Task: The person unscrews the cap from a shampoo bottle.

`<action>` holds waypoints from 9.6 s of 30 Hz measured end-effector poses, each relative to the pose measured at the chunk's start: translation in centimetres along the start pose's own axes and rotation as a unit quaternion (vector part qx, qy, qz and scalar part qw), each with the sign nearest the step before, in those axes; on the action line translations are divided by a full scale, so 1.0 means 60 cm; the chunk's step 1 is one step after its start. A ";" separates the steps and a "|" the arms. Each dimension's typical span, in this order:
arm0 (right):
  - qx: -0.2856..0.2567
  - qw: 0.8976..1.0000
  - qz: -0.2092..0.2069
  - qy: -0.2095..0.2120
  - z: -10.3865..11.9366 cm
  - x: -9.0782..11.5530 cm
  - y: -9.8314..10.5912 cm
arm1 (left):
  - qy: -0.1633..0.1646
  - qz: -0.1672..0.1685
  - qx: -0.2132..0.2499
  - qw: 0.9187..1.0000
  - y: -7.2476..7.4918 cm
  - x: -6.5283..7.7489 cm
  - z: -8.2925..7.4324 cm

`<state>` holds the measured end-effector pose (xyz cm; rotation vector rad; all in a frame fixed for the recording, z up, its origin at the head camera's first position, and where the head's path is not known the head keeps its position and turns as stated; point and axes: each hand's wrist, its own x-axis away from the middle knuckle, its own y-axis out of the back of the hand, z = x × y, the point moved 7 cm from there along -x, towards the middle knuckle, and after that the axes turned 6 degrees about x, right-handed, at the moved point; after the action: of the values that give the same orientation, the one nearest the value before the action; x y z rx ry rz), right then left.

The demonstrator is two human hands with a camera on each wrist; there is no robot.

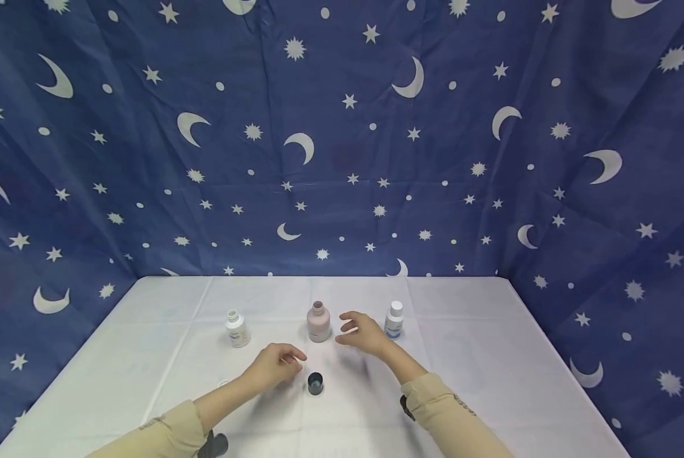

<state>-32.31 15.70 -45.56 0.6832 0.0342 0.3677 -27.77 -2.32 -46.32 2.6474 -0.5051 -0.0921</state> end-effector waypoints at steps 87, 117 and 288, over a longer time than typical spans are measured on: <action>0.121 0.987 -0.106 0.010 -0.147 0.112 0.160 | -0.191 0.001 -0.084 0.978 -0.128 -0.192 -0.228; 0.016 0.999 -0.047 0.013 -0.166 0.051 0.131 | -0.173 0.068 -0.217 0.958 -0.184 -0.209 -0.201; 0.087 0.964 -0.178 0.179 0.121 0.102 0.036 | -0.168 -0.069 0.065 0.981 0.053 -0.020 -0.179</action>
<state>-26.19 14.92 -38.05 0.7616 0.5317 0.1375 -28.39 -0.12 -35.27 2.8051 -0.4454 -0.5763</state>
